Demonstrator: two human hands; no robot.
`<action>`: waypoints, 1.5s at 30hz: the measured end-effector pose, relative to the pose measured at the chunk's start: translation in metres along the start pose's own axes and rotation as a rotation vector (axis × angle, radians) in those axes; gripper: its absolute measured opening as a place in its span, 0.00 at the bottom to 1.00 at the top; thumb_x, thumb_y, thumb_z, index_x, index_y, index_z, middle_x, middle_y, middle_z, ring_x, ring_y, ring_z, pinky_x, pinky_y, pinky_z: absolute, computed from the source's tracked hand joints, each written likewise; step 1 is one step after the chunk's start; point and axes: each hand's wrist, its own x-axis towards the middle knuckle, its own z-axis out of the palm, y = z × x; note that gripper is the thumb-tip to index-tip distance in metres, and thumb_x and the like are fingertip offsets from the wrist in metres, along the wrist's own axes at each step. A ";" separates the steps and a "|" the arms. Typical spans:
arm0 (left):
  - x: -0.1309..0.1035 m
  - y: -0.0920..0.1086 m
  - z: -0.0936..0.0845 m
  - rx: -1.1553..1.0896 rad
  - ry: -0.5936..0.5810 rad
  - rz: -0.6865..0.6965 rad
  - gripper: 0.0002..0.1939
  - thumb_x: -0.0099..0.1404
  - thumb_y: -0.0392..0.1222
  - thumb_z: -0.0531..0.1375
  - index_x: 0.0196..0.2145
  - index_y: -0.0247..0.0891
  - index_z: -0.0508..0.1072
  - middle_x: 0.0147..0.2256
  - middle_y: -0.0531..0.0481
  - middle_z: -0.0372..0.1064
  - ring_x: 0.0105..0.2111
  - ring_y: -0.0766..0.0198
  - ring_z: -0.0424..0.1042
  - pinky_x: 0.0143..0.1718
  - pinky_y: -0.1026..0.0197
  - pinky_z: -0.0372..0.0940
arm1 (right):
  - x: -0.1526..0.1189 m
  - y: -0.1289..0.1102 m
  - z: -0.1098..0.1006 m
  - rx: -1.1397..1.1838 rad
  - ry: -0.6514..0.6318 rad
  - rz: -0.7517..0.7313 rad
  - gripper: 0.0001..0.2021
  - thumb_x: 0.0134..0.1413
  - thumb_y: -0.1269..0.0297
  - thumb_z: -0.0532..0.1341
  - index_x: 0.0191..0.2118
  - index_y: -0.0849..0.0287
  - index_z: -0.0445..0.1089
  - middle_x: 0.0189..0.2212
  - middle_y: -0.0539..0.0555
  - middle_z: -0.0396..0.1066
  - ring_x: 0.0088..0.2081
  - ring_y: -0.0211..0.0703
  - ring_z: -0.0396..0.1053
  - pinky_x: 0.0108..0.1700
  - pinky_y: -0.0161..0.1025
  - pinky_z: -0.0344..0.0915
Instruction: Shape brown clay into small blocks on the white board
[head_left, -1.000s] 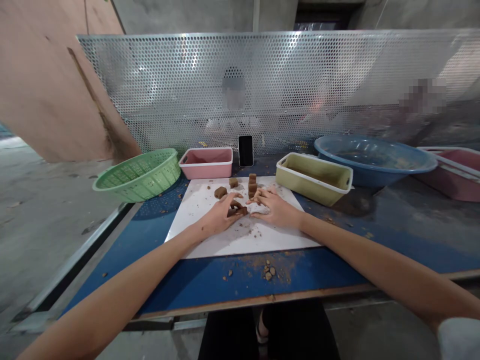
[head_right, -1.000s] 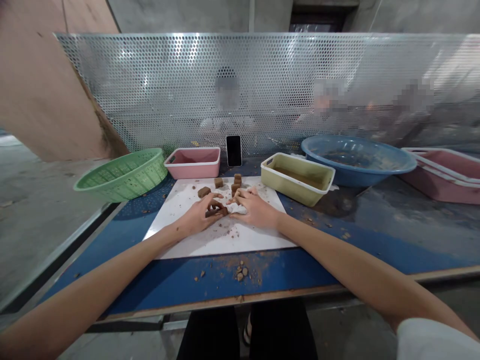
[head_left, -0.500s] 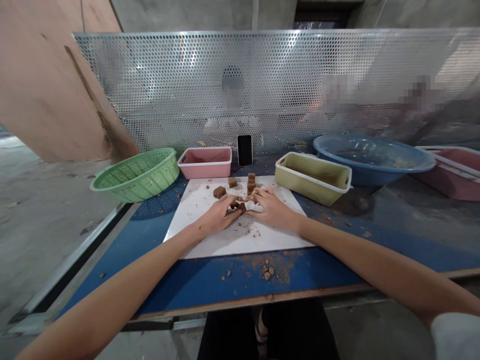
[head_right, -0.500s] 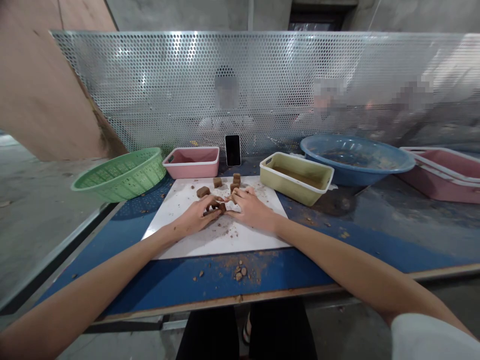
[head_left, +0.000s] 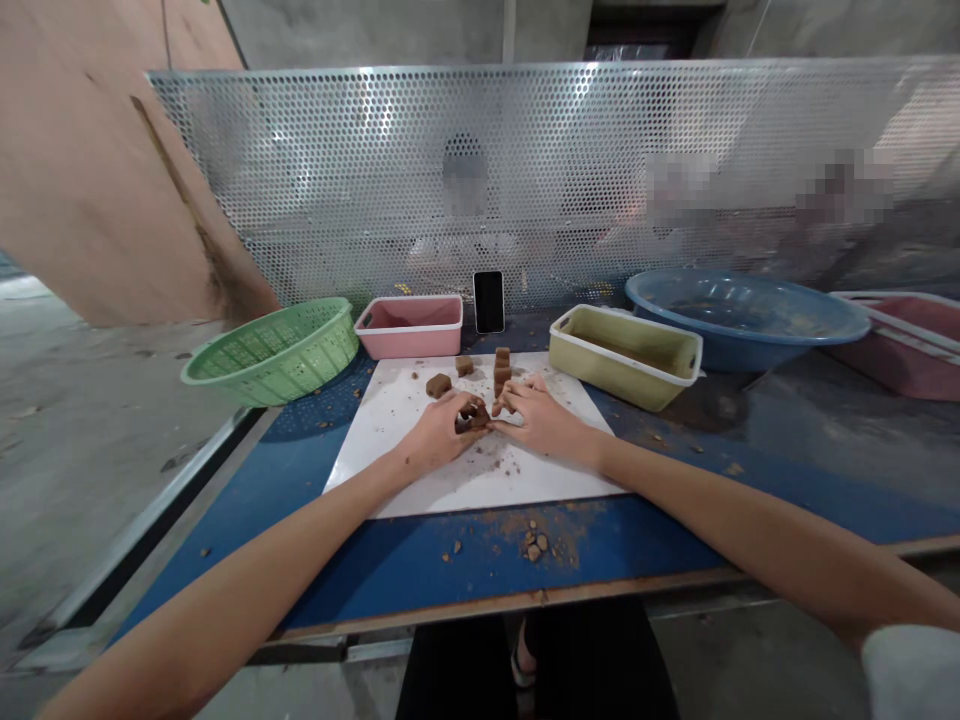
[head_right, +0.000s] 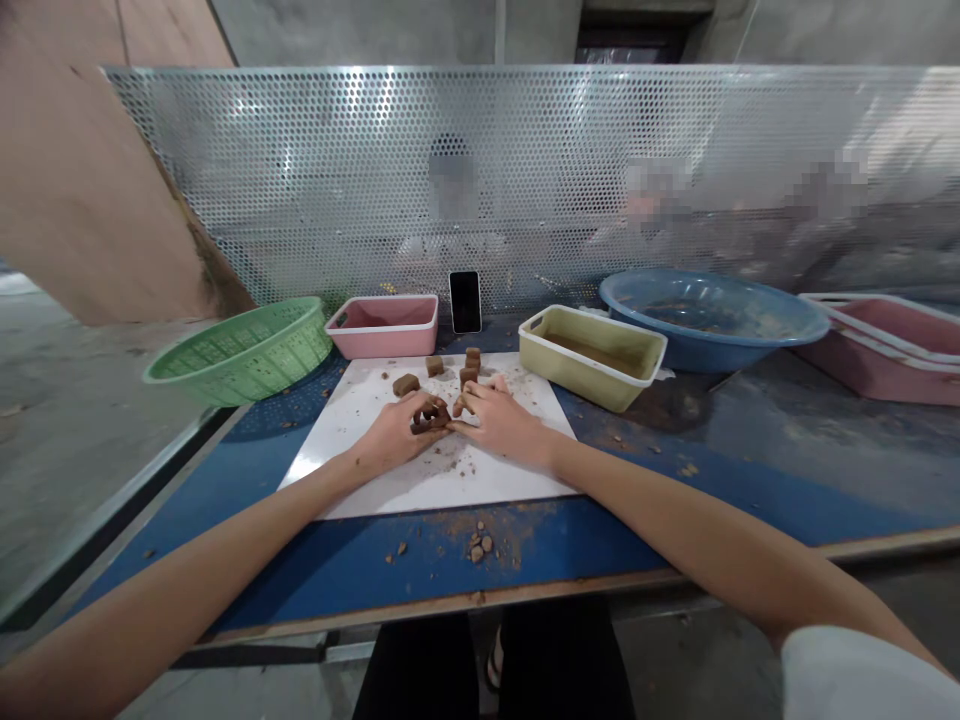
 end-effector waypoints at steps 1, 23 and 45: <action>0.000 0.000 0.000 0.008 0.002 0.002 0.12 0.67 0.50 0.67 0.43 0.41 0.75 0.42 0.46 0.76 0.42 0.53 0.76 0.45 0.53 0.71 | 0.000 0.000 0.000 0.001 -0.001 -0.001 0.10 0.73 0.55 0.59 0.43 0.55 0.72 0.45 0.57 0.75 0.49 0.52 0.70 0.57 0.52 0.55; -0.004 0.002 0.004 0.140 0.030 0.070 0.06 0.69 0.41 0.63 0.42 0.41 0.78 0.36 0.46 0.73 0.37 0.56 0.73 0.41 0.55 0.69 | -0.006 -0.005 -0.016 0.070 0.097 -0.079 0.15 0.75 0.59 0.54 0.50 0.54 0.78 0.41 0.56 0.74 0.45 0.51 0.70 0.54 0.52 0.59; -0.003 0.003 0.004 0.137 0.055 0.083 0.06 0.68 0.39 0.64 0.43 0.39 0.80 0.35 0.48 0.73 0.37 0.58 0.74 0.42 0.57 0.69 | -0.007 0.003 -0.014 -0.171 0.093 -0.476 0.13 0.73 0.68 0.55 0.45 0.59 0.78 0.36 0.57 0.74 0.42 0.47 0.70 0.52 0.50 0.59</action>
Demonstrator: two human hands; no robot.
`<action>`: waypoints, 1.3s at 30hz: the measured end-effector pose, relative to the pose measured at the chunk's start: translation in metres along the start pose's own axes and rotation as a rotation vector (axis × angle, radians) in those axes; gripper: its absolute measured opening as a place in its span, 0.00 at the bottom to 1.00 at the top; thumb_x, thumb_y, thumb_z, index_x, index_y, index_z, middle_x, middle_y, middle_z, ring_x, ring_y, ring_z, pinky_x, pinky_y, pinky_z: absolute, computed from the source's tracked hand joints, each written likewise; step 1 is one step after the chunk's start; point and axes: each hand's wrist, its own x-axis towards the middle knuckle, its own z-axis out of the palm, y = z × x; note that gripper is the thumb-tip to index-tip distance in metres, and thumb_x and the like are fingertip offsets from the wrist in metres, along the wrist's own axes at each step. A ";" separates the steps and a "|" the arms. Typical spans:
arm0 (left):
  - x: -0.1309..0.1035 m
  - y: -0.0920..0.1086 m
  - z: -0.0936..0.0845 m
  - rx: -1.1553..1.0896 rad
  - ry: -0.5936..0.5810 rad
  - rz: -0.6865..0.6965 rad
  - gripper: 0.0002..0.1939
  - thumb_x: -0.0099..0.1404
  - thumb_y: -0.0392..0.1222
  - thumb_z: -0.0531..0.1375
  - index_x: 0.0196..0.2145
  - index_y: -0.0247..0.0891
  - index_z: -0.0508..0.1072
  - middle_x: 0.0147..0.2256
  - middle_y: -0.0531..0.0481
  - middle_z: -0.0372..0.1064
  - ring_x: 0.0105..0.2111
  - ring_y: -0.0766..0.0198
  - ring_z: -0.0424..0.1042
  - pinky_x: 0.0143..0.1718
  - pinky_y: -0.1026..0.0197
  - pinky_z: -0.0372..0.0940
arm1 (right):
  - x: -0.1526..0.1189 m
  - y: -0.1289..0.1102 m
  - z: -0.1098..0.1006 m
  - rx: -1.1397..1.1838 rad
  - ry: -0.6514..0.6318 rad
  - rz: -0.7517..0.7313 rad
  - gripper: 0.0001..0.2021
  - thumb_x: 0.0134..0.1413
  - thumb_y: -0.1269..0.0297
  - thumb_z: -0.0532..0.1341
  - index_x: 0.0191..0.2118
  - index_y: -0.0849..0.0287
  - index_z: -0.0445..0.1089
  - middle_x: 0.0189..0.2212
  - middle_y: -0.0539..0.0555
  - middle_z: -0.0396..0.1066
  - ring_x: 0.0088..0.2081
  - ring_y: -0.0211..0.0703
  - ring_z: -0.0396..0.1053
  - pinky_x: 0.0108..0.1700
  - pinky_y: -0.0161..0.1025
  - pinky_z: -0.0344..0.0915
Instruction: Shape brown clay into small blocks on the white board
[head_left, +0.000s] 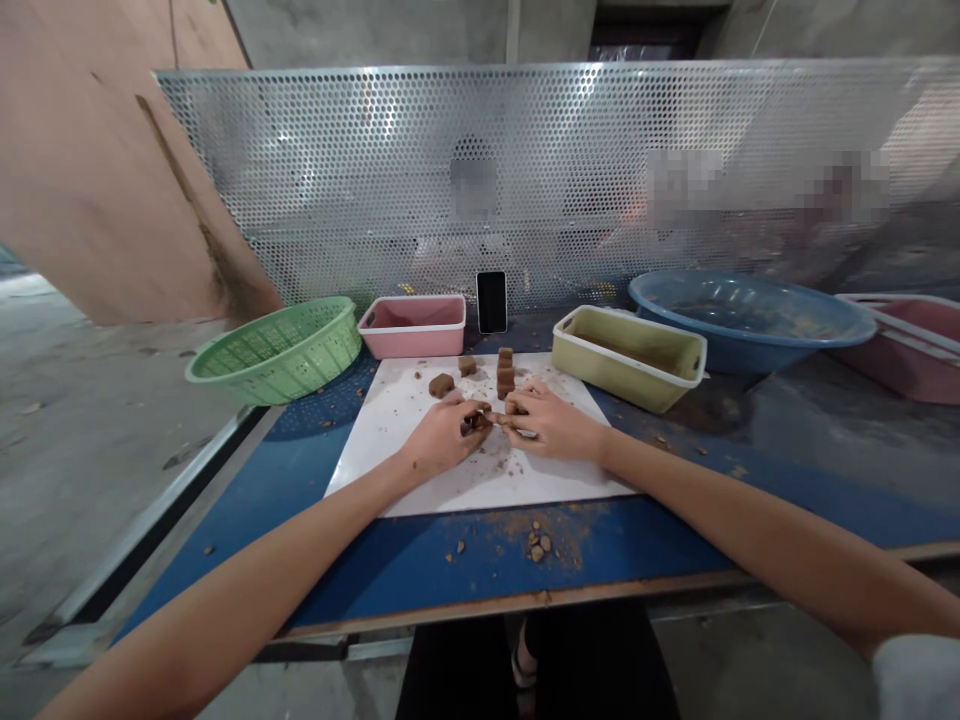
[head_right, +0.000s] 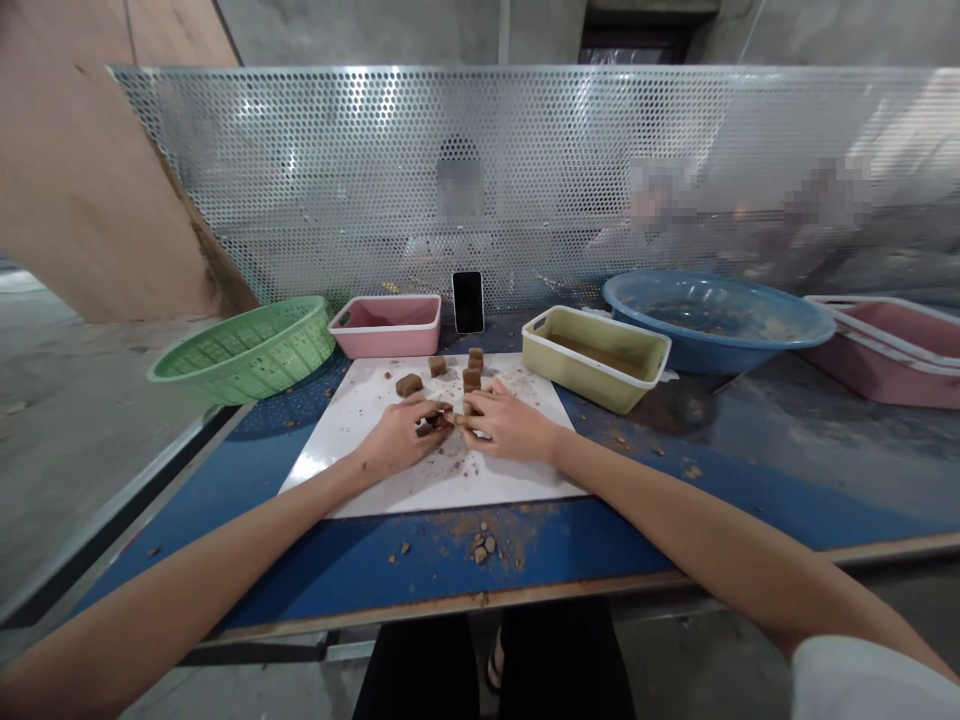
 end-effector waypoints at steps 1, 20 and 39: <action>0.000 0.000 0.000 0.000 -0.001 0.001 0.07 0.68 0.38 0.65 0.43 0.39 0.80 0.35 0.48 0.73 0.37 0.58 0.74 0.42 0.57 0.69 | 0.000 0.000 0.000 0.005 -0.014 -0.010 0.12 0.73 0.68 0.55 0.42 0.59 0.78 0.36 0.57 0.74 0.41 0.47 0.69 0.52 0.50 0.59; -0.002 0.005 -0.002 0.040 -0.035 -0.004 0.08 0.71 0.44 0.63 0.43 0.40 0.80 0.35 0.47 0.72 0.38 0.57 0.74 0.42 0.57 0.69 | 0.015 -0.017 0.004 0.648 0.089 0.710 0.10 0.63 0.61 0.63 0.33 0.57 0.77 0.28 0.51 0.74 0.32 0.43 0.69 0.36 0.40 0.61; -0.002 0.000 0.000 0.056 -0.036 0.021 0.08 0.71 0.43 0.62 0.45 0.40 0.80 0.38 0.46 0.73 0.39 0.57 0.74 0.43 0.56 0.70 | 0.019 -0.020 0.005 0.661 0.138 0.730 0.10 0.63 0.61 0.63 0.31 0.58 0.75 0.28 0.52 0.75 0.33 0.44 0.69 0.37 0.40 0.63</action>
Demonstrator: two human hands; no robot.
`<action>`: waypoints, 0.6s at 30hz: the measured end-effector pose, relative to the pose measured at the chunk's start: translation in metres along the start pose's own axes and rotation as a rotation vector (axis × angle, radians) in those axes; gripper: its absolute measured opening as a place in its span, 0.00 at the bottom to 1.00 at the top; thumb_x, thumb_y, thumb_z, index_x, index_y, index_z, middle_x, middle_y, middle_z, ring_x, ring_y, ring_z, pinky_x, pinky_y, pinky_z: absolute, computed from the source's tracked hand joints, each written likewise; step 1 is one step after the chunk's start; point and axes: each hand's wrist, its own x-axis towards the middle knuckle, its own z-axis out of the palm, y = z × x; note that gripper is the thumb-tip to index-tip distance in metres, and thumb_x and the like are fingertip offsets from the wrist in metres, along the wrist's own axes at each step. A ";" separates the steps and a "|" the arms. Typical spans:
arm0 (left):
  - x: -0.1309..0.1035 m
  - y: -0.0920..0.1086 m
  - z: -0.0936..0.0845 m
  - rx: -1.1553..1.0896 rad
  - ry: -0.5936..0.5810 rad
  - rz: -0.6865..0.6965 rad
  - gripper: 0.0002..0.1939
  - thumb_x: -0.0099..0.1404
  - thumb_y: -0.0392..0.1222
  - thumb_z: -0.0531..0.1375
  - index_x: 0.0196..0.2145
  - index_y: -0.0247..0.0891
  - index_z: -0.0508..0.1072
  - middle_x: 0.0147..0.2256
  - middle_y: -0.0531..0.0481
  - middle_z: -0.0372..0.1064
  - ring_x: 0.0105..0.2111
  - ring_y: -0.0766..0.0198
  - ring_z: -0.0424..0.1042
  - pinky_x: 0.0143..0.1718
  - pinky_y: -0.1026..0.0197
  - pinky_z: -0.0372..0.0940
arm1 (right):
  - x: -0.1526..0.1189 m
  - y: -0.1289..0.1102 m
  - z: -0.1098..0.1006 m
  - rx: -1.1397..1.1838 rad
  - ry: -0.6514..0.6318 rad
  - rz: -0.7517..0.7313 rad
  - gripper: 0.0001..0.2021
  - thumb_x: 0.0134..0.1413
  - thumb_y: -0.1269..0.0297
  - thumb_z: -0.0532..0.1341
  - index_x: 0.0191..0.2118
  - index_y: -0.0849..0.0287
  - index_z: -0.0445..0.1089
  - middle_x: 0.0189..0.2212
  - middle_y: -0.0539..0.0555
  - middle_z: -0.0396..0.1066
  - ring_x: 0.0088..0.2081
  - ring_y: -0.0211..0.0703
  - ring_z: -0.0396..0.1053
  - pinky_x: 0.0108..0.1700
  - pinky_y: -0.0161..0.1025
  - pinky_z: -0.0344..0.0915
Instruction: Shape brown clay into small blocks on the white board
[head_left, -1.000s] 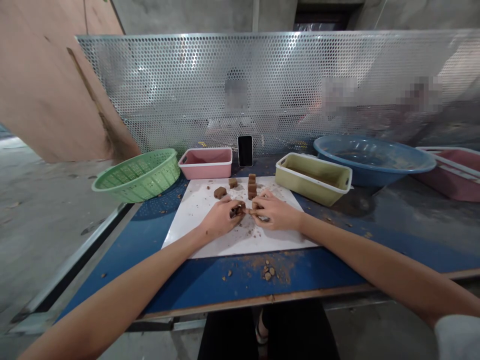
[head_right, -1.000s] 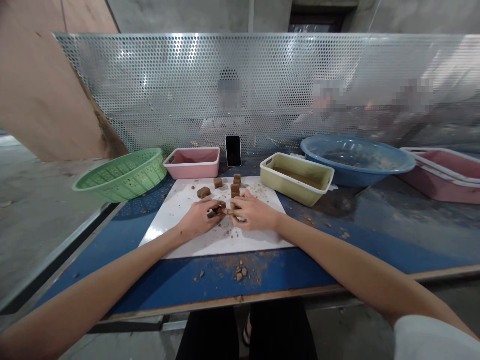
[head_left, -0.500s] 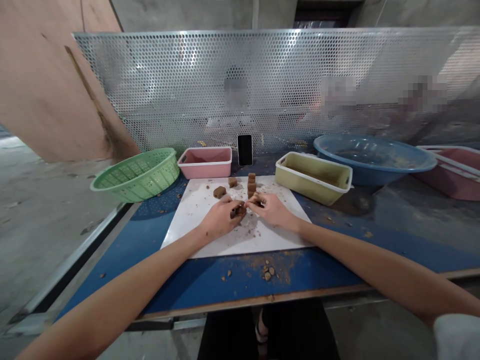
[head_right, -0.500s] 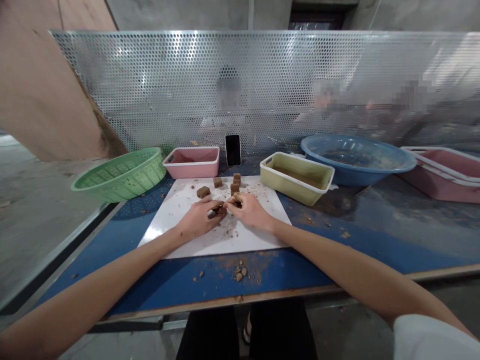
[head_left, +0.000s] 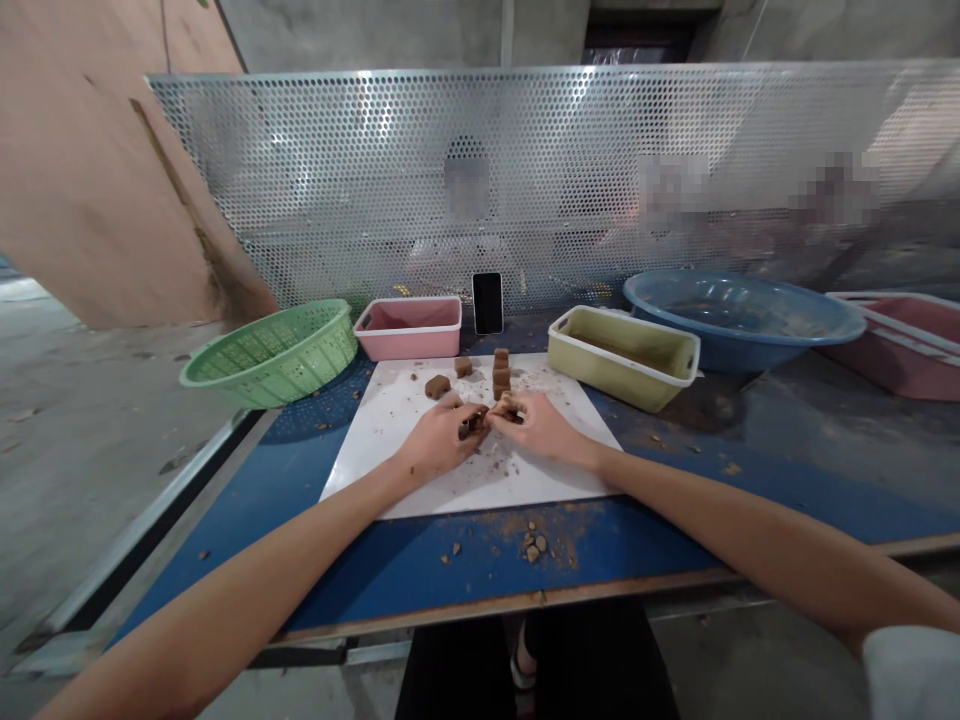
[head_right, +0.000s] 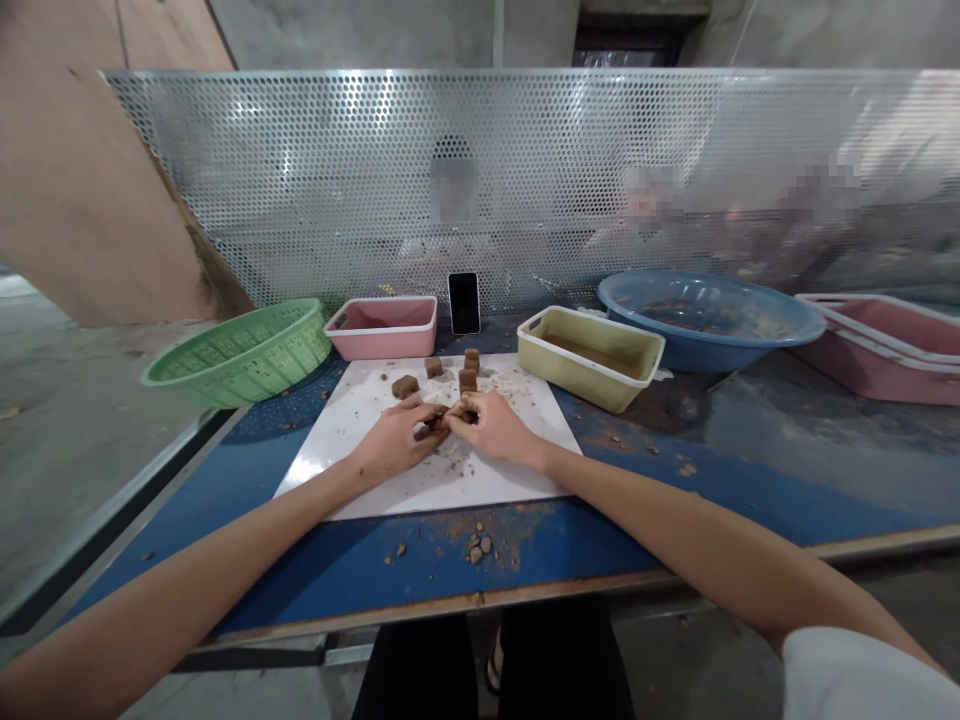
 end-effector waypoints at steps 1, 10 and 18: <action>0.000 0.000 0.000 0.001 0.000 -0.005 0.07 0.70 0.42 0.63 0.44 0.40 0.80 0.37 0.46 0.73 0.38 0.57 0.74 0.43 0.56 0.70 | 0.000 0.000 0.000 -0.003 0.032 0.006 0.10 0.63 0.60 0.62 0.31 0.58 0.75 0.29 0.52 0.76 0.33 0.44 0.70 0.37 0.41 0.63; 0.000 -0.001 -0.001 0.003 -0.008 0.001 0.06 0.70 0.41 0.63 0.42 0.41 0.79 0.37 0.46 0.74 0.40 0.56 0.74 0.44 0.56 0.69 | 0.001 0.007 -0.001 0.030 0.025 0.041 0.09 0.62 0.62 0.62 0.31 0.58 0.74 0.29 0.51 0.75 0.33 0.42 0.68 0.37 0.40 0.61; 0.000 -0.001 -0.002 -0.029 -0.020 0.018 0.04 0.69 0.38 0.63 0.41 0.41 0.78 0.37 0.47 0.75 0.41 0.55 0.74 0.45 0.55 0.69 | 0.003 0.012 -0.006 -0.123 0.031 -0.081 0.08 0.66 0.64 0.61 0.34 0.58 0.74 0.33 0.54 0.74 0.36 0.44 0.68 0.41 0.42 0.62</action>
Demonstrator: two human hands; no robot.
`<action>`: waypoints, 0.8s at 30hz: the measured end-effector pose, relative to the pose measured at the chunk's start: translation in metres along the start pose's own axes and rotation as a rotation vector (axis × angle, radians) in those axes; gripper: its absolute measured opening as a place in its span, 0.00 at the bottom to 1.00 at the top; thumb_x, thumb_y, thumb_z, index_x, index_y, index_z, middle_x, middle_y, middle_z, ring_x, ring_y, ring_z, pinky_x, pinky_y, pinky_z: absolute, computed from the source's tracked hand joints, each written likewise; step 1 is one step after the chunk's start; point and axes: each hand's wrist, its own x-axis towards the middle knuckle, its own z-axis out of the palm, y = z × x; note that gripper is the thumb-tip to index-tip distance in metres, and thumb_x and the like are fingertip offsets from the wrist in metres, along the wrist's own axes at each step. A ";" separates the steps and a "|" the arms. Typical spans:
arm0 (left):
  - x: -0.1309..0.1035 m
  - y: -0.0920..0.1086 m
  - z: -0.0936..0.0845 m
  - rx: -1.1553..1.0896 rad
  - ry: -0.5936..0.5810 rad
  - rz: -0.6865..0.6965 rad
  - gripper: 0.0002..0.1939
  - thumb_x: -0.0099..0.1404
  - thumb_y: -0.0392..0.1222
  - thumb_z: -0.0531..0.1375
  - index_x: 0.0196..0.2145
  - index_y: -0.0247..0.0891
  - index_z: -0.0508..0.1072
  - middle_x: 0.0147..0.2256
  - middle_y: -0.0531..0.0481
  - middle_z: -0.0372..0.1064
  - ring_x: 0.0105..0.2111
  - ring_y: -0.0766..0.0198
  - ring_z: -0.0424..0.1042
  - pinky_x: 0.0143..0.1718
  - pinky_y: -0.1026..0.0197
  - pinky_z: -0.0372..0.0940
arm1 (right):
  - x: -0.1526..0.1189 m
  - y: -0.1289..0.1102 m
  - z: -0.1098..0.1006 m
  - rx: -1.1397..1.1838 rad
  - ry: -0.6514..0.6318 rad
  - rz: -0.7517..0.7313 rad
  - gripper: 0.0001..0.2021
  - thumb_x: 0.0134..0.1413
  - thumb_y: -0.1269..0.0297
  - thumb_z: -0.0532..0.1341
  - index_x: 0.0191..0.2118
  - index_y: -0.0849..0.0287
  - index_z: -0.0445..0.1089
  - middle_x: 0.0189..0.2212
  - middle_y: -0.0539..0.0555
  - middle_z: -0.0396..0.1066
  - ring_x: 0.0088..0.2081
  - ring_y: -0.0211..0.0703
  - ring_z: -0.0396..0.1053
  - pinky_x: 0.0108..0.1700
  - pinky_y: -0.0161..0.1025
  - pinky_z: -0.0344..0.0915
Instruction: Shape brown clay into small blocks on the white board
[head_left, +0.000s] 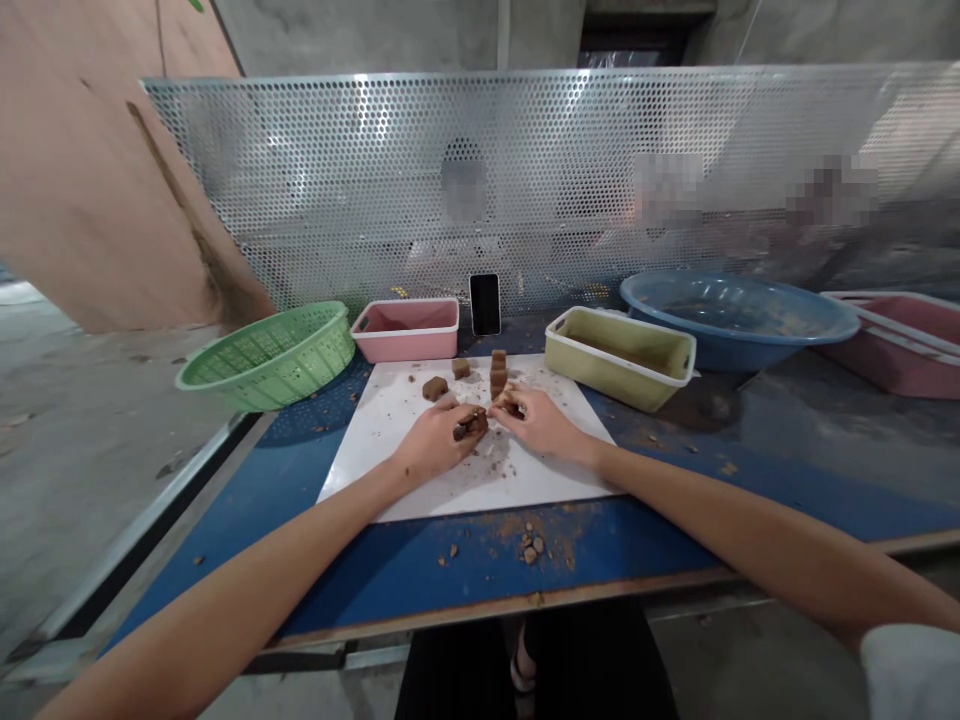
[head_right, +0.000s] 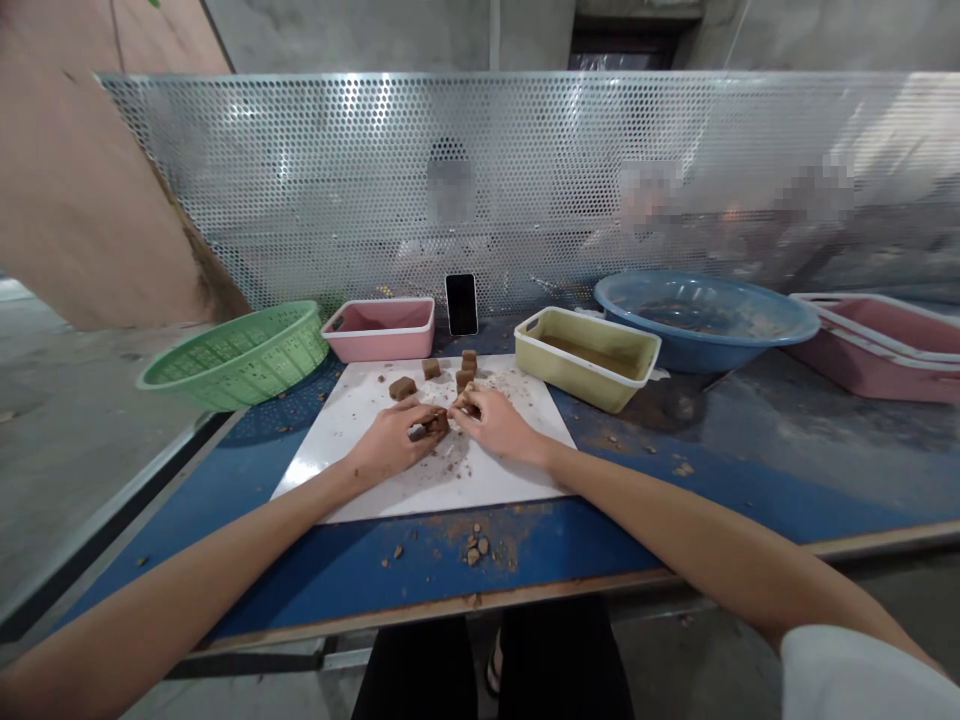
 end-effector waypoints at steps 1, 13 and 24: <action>0.000 0.000 0.000 0.001 0.001 0.002 0.04 0.69 0.38 0.63 0.41 0.41 0.78 0.36 0.47 0.75 0.41 0.55 0.74 0.45 0.55 0.69 | 0.000 0.000 0.000 -0.002 0.022 -0.001 0.09 0.67 0.64 0.61 0.34 0.58 0.74 0.34 0.54 0.74 0.36 0.44 0.68 0.42 0.42 0.62; -0.004 -0.001 -0.004 0.020 -0.059 -0.073 0.35 0.69 0.49 0.67 0.70 0.45 0.65 0.52 0.41 0.76 0.51 0.49 0.77 0.51 0.50 0.72 | 0.000 0.003 -0.007 -0.036 0.117 -0.038 0.11 0.69 0.62 0.60 0.34 0.57 0.74 0.36 0.55 0.76 0.40 0.46 0.70 0.46 0.44 0.62; 0.000 -0.007 -0.030 -0.179 -0.190 0.130 0.33 0.66 0.44 0.68 0.67 0.45 0.70 0.57 0.40 0.77 0.58 0.51 0.73 0.59 0.47 0.69 | -0.002 0.005 -0.009 -0.069 0.120 -0.096 0.15 0.71 0.58 0.59 0.31 0.55 0.69 0.31 0.53 0.73 0.37 0.46 0.68 0.45 0.46 0.61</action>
